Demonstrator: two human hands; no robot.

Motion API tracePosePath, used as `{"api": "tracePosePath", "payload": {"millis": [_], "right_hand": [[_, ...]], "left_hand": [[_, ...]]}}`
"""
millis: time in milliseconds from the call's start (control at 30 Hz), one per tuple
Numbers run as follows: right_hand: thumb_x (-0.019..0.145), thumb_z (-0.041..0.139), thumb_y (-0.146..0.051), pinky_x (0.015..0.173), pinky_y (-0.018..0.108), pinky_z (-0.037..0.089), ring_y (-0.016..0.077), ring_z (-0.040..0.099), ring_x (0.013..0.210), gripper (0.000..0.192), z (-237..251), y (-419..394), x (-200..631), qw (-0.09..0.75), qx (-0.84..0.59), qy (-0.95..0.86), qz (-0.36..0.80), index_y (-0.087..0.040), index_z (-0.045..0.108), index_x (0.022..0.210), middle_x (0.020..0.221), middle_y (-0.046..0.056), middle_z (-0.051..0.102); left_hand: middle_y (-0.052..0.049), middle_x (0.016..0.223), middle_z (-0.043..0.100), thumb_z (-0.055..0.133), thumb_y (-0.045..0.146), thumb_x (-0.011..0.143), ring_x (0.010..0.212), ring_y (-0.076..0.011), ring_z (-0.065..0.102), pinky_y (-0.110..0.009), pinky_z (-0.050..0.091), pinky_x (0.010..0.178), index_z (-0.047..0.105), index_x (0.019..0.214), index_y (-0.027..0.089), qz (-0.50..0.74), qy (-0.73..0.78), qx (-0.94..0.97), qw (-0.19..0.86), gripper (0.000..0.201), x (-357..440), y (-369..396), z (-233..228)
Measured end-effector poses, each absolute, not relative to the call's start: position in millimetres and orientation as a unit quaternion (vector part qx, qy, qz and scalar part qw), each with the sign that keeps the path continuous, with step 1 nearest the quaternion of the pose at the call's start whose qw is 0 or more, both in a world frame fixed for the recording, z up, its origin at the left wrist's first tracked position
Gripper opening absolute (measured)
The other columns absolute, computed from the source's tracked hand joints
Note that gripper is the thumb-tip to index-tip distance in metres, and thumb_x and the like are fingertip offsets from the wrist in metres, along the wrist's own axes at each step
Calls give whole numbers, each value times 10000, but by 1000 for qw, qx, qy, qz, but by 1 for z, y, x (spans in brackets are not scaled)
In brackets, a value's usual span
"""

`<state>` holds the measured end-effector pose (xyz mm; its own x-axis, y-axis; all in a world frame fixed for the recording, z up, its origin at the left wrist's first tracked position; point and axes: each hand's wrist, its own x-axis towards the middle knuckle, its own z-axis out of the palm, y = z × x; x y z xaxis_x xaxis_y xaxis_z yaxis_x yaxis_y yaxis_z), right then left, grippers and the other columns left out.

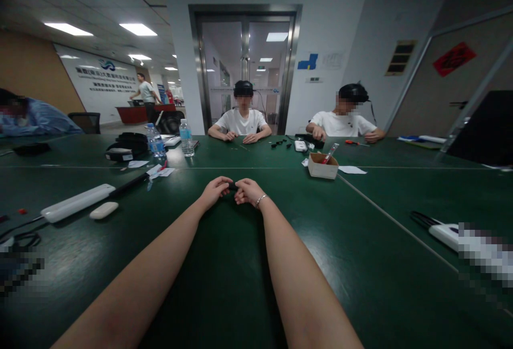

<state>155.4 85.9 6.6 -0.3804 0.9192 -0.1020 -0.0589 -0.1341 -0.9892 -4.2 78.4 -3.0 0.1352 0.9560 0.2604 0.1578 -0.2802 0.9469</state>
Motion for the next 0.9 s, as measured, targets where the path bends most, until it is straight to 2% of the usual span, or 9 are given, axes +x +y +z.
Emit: {"api": "tracePosePath", "payload": {"millis": [133,267,333,400,500,567,700,767,900], "right_hand": [[762,629,-133,498,252,549,117,614,484,339,9,83,158,376,-358,-542,661,-199,400,1004,656,-17,615],[888,456,-360,346,209,480,118,553,379,214,6,87,152,352,-419,-566,617,-157,431,953,545,3,571],[917,383,-354,289,182,432,106,514,335,215,5,89,151,350,-432,-578,597,-149,446,924,507,-8,537],[882,471,-264,290,169,432,76,486,321,118,4,89,152,364,-412,-585,596,-164,448,941,548,-34,530],[760,625,-150,395,210,520,55,517,373,326,4,88,156,387,-364,-575,622,-202,421,1010,664,-56,542],[770,624,-199,438,242,545,66,541,403,323,4,88,157,381,-371,-567,629,-196,416,1017,679,-42,559],[871,458,-313,302,174,449,29,371,266,175,3,89,155,367,-405,-588,596,-155,444,944,543,-32,552],[823,524,-248,268,146,398,18,310,246,187,2,90,156,382,-386,-595,593,-172,432,967,518,-68,528],[736,634,-219,288,151,415,41,392,288,380,2,90,158,399,-378,-577,604,-210,397,1033,546,-87,526]], "left_hand": [[3,622,545,493,210,720,566,-100,497,-202,383,532,579,877,141,490,436,633,411,192,-3,78,-3],[5,620,541,501,210,716,571,-101,501,-204,384,533,577,883,137,488,432,638,410,197,-3,77,-2],[5,618,540,503,210,715,568,-100,501,-205,385,534,580,880,139,486,436,639,406,196,-3,77,-2],[5,614,541,503,211,716,560,-98,500,-205,386,535,582,875,141,487,440,638,403,191,-3,77,-2],[6,610,543,497,215,723,550,-96,499,-204,388,533,576,877,142,486,444,634,405,188,-3,78,-3],[7,612,542,494,217,728,552,-95,502,-201,387,530,570,885,142,487,442,635,406,190,-3,78,-3],[1,639,552,486,216,733,565,-98,510,-201,389,530,569,900,145,486,442,638,402,199,-3,77,-3],[-2,647,559,486,214,733,571,-101,516,-203,394,535,574,900,147,485,445,639,399,200,-3,77,-3],[-1,645,562,492,212,732,568,-104,519,-207,402,541,575,898,149,486,447,637,398,195,-3,77,-4]]}}
